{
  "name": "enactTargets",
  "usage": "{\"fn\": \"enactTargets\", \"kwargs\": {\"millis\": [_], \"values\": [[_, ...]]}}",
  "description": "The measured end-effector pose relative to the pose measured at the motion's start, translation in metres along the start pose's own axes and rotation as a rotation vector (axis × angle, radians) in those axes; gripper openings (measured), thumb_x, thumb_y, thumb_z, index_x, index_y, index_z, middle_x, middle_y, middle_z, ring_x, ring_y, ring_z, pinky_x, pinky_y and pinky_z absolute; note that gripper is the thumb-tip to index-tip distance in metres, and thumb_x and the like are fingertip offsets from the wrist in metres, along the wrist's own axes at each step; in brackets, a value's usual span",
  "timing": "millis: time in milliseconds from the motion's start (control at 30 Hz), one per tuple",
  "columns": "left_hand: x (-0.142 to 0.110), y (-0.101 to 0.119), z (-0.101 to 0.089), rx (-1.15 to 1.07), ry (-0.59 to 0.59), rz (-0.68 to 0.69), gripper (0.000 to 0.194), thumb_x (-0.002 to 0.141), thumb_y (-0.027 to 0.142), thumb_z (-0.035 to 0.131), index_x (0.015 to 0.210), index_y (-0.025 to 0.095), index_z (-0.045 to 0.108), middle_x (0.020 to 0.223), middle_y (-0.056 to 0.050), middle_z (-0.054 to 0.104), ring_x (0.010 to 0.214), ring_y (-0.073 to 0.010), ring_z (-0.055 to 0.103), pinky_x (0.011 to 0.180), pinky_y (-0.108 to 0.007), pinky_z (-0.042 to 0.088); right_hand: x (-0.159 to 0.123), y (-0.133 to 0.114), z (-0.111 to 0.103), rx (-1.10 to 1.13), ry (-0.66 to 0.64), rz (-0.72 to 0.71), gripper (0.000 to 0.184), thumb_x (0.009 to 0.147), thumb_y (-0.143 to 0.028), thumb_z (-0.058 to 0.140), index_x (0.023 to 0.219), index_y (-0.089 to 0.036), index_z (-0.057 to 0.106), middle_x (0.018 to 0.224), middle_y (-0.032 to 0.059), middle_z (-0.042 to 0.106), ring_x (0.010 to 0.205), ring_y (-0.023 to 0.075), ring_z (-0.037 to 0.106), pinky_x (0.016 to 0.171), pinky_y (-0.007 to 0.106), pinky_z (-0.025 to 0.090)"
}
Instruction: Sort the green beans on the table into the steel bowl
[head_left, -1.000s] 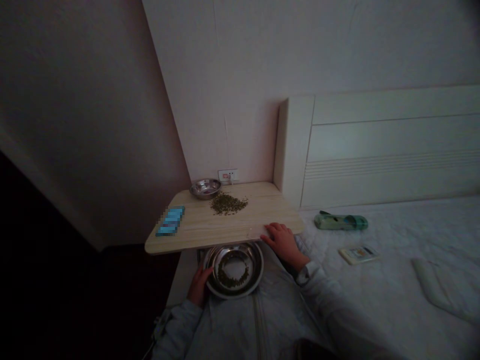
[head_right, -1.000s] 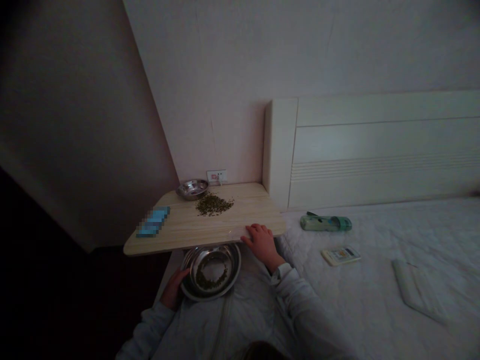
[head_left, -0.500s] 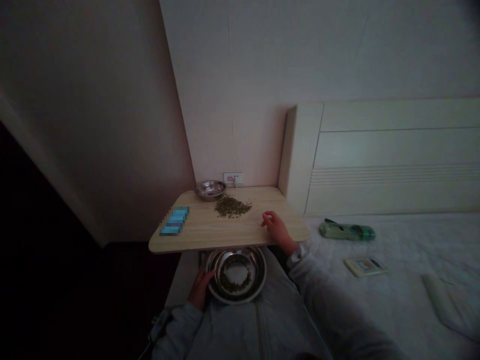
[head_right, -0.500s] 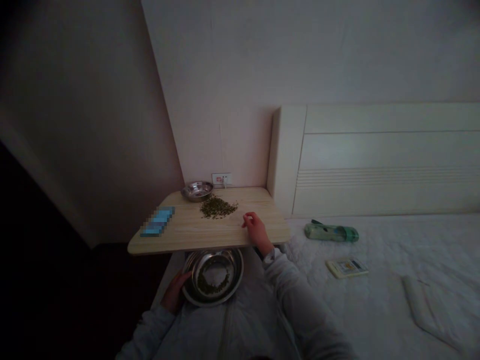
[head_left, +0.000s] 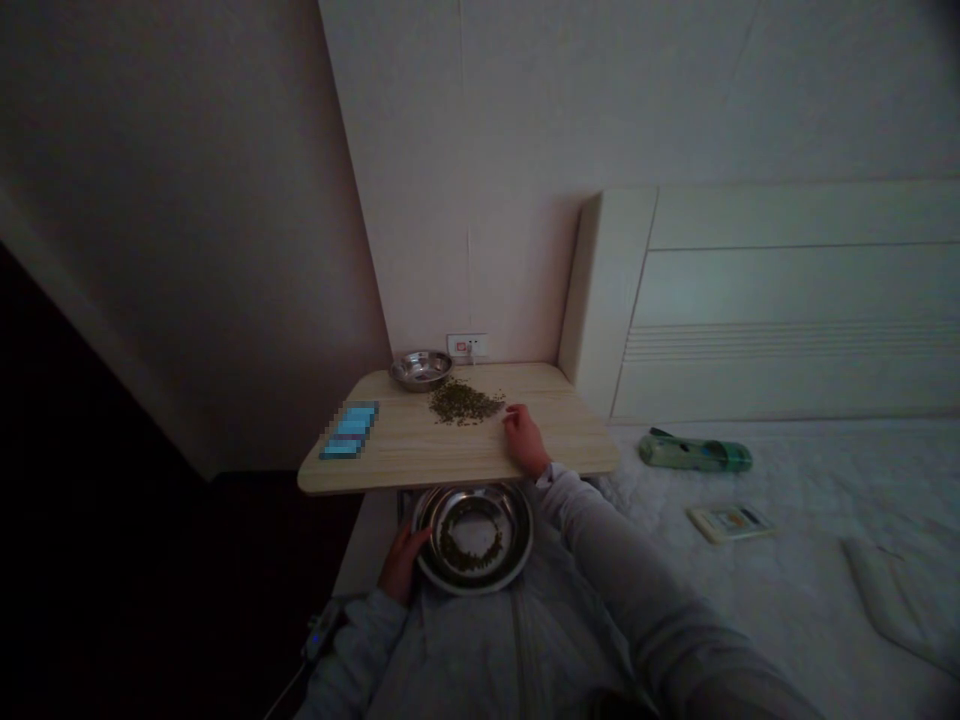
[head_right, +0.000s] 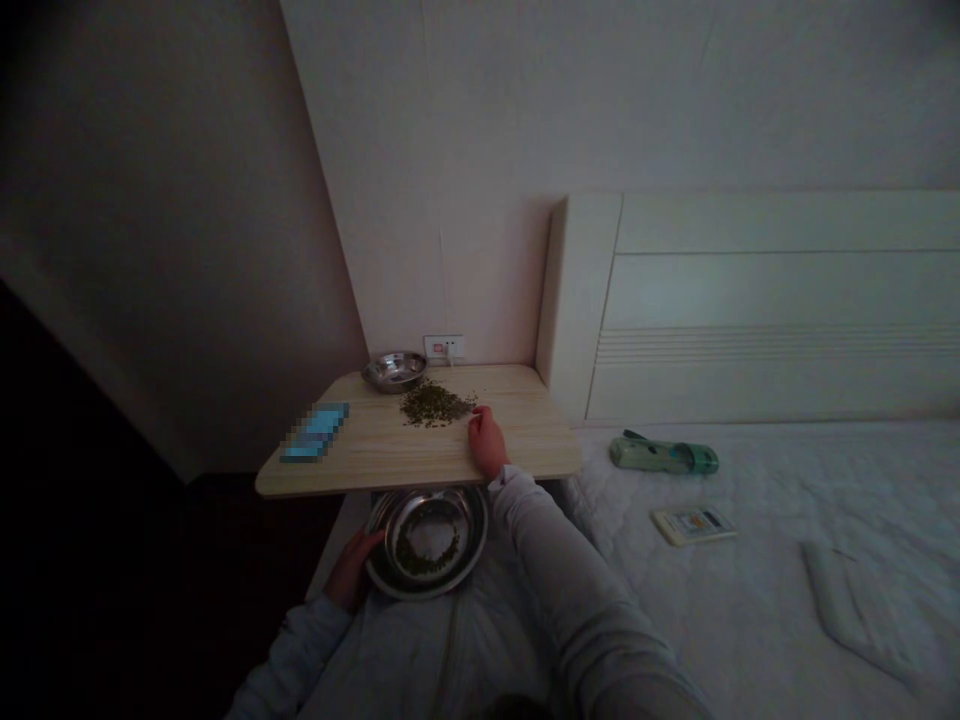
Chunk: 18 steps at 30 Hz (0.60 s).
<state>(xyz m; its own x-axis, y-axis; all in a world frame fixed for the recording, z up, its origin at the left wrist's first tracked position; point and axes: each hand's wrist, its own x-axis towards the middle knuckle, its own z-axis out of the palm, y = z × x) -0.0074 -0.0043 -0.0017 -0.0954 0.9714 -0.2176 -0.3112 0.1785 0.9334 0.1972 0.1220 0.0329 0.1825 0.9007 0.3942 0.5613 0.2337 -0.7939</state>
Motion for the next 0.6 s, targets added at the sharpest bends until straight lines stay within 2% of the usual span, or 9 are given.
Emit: {"fn": "enactTargets", "kwargs": {"millis": [133,267,367,600], "values": [[-0.0008,0.0014,0.0013,-0.005,0.007,-0.014,0.022,0.052,0.027,0.058,0.071,0.018,0.064,0.072,-0.005,0.066,0.080,-0.0248,0.057,0.075,-0.037,0.040,0.0046,0.0003,0.0014,-0.062,0.007,-0.027,0.026,0.073,-0.019,0.029,0.095,-0.017,0.042,0.079,0.0049,0.056,0.069,0.0150,0.050,0.063,0.027,0.038],[-0.0028,0.0021,0.0009,0.041,0.011,0.033,0.017,0.051,0.027,0.059,0.065,0.019,0.064,0.069,-0.004,0.066,0.085,-0.0250,0.055,0.076,-0.035,0.039,0.0084,0.0015,0.0039,-0.158,-0.021,-0.080,0.025,0.073,-0.018,0.031,0.094,-0.019,0.044,0.082,0.0044,0.057,0.073,0.0158,0.051,0.066,0.028,0.038],[-0.0040,0.0032,0.0016,0.034,-0.023,0.042,0.017,0.053,0.027,0.057,0.066,0.017,0.064,0.072,-0.005,0.066,0.085,-0.0240,0.055,0.077,-0.034,0.039,0.0080,0.0023,0.0043,-0.211,-0.036,-0.099,0.025,0.073,-0.018,0.031,0.094,-0.020,0.045,0.081,0.0044,0.057,0.073,0.0159,0.051,0.067,0.028,0.038],[-0.0012,0.0006,-0.0010,0.074,-0.001,0.067,0.017,0.053,0.024,0.058,0.067,0.017,0.064,0.075,-0.005,0.066,0.087,-0.0238,0.054,0.079,-0.034,0.037,0.0036,0.0002,0.0025,-0.269,-0.067,-0.137,0.024,0.073,-0.018,0.031,0.093,-0.019,0.045,0.080,0.0050,0.057,0.073,0.0163,0.051,0.066,0.028,0.038]]}}
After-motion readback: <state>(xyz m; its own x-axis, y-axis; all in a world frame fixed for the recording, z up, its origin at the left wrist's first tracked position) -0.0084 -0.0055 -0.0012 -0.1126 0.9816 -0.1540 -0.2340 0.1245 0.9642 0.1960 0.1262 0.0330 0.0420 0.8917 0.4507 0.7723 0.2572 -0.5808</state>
